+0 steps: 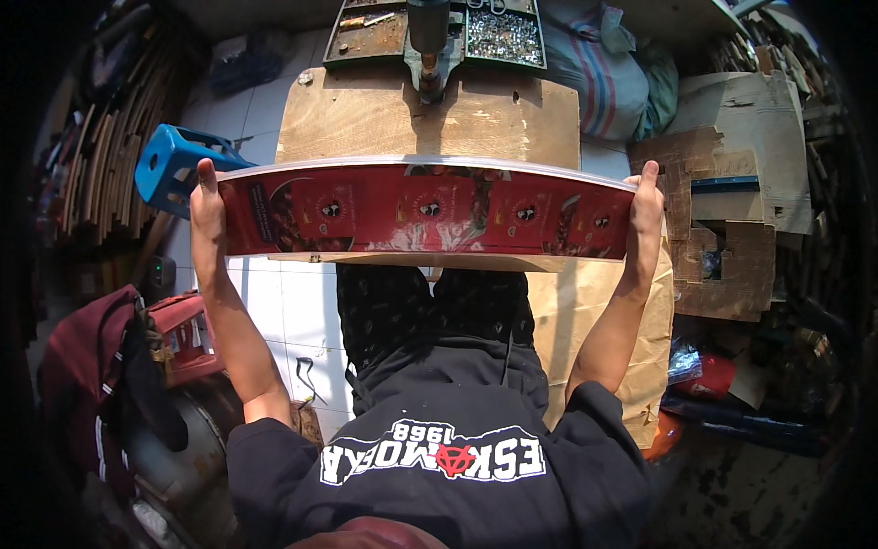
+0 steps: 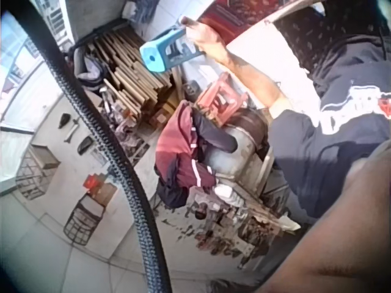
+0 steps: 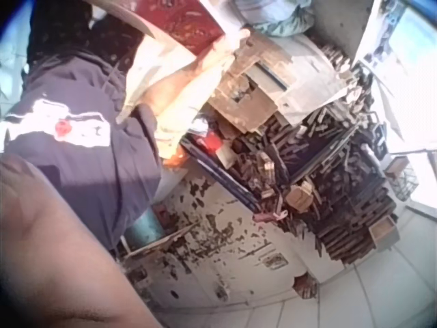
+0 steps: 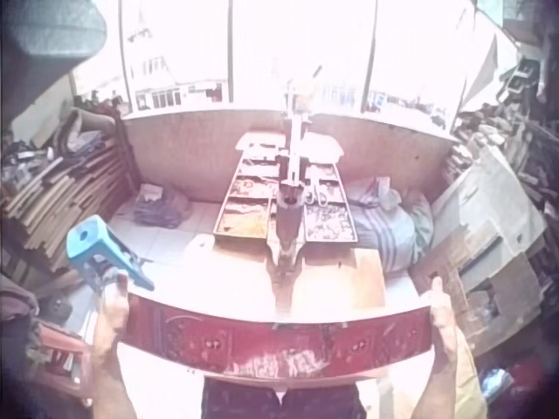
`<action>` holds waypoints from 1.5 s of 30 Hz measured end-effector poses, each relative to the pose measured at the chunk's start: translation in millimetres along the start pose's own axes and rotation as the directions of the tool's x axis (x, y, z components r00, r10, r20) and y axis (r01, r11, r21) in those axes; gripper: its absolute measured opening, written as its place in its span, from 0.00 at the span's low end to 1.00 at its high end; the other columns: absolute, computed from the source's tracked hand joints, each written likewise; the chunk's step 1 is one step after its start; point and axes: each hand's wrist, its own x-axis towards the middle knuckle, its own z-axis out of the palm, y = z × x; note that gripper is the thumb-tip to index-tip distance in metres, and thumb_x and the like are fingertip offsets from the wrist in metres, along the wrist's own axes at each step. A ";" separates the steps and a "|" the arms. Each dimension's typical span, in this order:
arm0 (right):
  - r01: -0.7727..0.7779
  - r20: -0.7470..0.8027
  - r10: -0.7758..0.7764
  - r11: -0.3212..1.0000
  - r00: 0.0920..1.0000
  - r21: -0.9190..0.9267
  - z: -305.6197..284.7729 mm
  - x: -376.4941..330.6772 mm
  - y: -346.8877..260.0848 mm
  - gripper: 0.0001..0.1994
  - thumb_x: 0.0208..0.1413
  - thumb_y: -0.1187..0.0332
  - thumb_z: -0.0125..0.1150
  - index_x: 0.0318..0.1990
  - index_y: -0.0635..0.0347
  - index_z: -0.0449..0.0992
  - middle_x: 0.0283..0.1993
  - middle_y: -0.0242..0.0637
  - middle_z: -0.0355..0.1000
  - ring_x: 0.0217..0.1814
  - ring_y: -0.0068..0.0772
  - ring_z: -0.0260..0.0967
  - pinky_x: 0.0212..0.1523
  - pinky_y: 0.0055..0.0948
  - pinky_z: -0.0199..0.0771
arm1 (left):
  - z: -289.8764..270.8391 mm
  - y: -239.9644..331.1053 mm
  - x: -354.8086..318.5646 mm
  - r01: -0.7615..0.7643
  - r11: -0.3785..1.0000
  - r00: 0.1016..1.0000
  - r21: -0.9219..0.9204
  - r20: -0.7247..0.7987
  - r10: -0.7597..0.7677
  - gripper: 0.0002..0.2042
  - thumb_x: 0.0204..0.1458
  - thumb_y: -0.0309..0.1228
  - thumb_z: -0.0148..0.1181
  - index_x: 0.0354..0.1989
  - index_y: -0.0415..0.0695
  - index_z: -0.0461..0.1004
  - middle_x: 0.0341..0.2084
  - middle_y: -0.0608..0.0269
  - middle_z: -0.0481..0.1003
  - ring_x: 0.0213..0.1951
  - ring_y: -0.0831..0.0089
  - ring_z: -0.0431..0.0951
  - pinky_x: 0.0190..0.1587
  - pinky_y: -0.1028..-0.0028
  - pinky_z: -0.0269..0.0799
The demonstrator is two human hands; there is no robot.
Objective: The person prepares packaging boxes by aligning cardboard sheets with printed red box templates and then uses a manual press tool to secure them together.
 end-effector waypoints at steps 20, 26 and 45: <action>-0.153 0.005 0.159 0.957 0.987 -0.246 7.9 6.1 57.1 0.36 0.62 0.37 0.41 0.29 0.67 0.76 0.24 0.33 0.70 0.26 0.25 0.63 0.31 0.29 0.66 | 29.4 -19.9 17.2 0.235 0.867 0.958 0.439 0.048 -0.283 0.43 0.60 0.64 0.30 0.35 0.29 0.78 0.32 0.35 0.77 0.42 0.41 0.78 0.49 0.57 0.68; -0.062 -0.031 0.056 0.967 0.998 -0.247 13.5 0.2 51.2 0.30 0.63 0.44 0.47 0.32 0.68 0.76 0.25 0.32 0.68 0.30 0.24 0.63 0.35 0.27 0.65 | 30.8 -19.9 14.6 0.257 0.916 0.963 0.307 0.001 -0.271 0.38 0.60 0.64 0.37 0.30 0.33 0.75 0.25 0.47 0.77 0.30 0.61 0.75 0.41 0.63 0.69; 0.639 0.219 -0.632 0.574 0.743 -0.513 121.0 21.1 -93.2 0.19 0.57 0.60 0.58 0.52 0.60 0.74 0.52 0.47 0.72 0.56 0.50 0.68 0.55 0.42 0.68 | 37.0 -4.7 3.8 0.194 0.937 0.980 0.290 -0.090 -0.175 0.34 0.60 0.60 0.43 0.25 0.35 0.72 0.21 0.50 0.74 0.26 0.65 0.72 0.37 0.63 0.70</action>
